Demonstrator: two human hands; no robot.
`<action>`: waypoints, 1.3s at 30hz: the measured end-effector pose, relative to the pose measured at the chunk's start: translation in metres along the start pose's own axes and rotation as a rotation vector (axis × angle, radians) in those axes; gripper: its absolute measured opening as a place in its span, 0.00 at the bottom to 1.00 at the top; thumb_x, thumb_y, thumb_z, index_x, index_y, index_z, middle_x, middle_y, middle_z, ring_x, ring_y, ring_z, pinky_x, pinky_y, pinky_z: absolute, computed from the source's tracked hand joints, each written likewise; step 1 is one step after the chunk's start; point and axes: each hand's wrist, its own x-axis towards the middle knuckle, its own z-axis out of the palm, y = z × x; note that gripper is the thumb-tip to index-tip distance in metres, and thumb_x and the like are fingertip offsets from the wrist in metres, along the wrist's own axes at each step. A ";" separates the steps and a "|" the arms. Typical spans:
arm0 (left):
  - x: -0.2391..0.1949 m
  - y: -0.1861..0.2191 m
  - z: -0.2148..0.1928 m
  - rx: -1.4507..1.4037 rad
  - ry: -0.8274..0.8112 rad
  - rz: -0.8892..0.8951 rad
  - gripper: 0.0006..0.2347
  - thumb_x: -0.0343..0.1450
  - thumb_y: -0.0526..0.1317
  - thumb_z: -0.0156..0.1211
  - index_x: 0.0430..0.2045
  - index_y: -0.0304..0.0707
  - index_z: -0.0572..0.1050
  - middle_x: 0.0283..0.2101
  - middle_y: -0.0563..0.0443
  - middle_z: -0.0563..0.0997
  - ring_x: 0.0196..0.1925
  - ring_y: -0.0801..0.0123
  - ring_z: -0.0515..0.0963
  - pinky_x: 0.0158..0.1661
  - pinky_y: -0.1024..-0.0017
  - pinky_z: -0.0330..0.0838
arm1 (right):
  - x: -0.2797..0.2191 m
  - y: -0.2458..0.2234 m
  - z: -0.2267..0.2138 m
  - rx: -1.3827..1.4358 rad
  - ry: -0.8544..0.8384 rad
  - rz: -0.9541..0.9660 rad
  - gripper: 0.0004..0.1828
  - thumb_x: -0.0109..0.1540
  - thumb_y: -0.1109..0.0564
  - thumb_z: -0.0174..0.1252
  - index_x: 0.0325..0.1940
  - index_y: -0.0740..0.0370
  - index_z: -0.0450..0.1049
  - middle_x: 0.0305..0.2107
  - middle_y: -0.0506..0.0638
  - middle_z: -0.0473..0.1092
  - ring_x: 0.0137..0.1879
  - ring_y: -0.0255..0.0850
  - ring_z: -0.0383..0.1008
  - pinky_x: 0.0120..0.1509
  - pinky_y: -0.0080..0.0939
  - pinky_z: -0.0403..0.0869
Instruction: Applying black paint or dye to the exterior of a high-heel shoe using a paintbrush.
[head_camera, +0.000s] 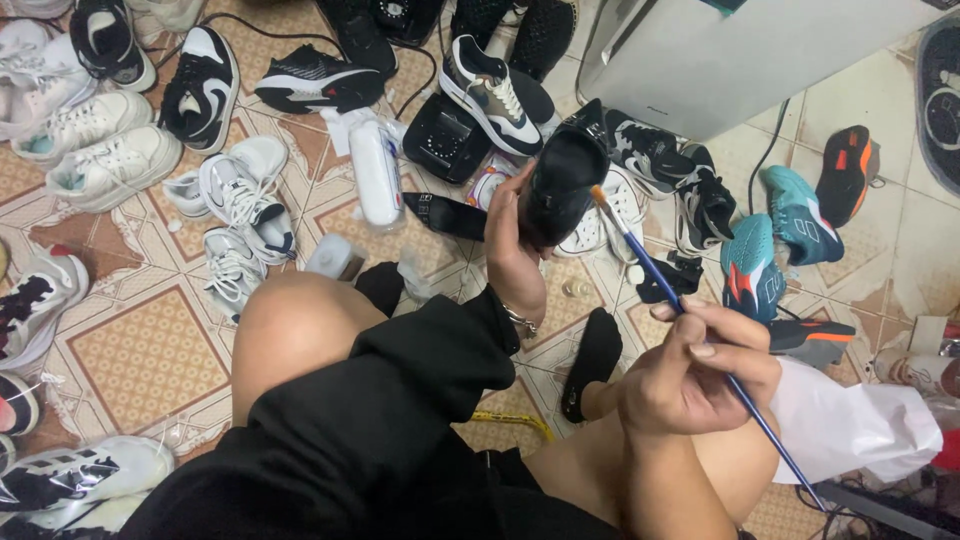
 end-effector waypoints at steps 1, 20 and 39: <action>0.000 -0.001 0.000 0.013 0.001 0.009 0.22 0.81 0.49 0.34 0.63 0.35 0.67 0.41 0.56 0.79 0.28 0.81 0.69 0.26 0.80 0.58 | 0.000 0.002 -0.002 -0.002 0.032 -0.035 0.16 0.73 0.73 0.58 0.46 0.63 0.57 0.42 0.62 0.69 0.36 0.42 0.76 0.45 0.38 0.82; 0.004 -0.003 0.001 -0.038 0.029 0.036 0.22 0.82 0.48 0.32 0.62 0.31 0.67 0.41 0.51 0.76 0.28 0.79 0.69 0.26 0.79 0.60 | 0.002 -0.004 0.003 0.044 -0.058 0.028 0.12 0.71 0.72 0.55 0.45 0.63 0.58 0.42 0.62 0.71 0.37 0.44 0.78 0.45 0.41 0.85; 0.005 -0.001 0.000 -0.089 0.045 -0.021 0.21 0.82 0.50 0.35 0.63 0.33 0.65 0.37 0.51 0.74 0.29 0.77 0.69 0.28 0.78 0.61 | 0.007 -0.010 0.005 -0.070 -0.151 0.043 0.14 0.71 0.74 0.56 0.44 0.64 0.57 0.41 0.64 0.69 0.37 0.44 0.77 0.43 0.39 0.82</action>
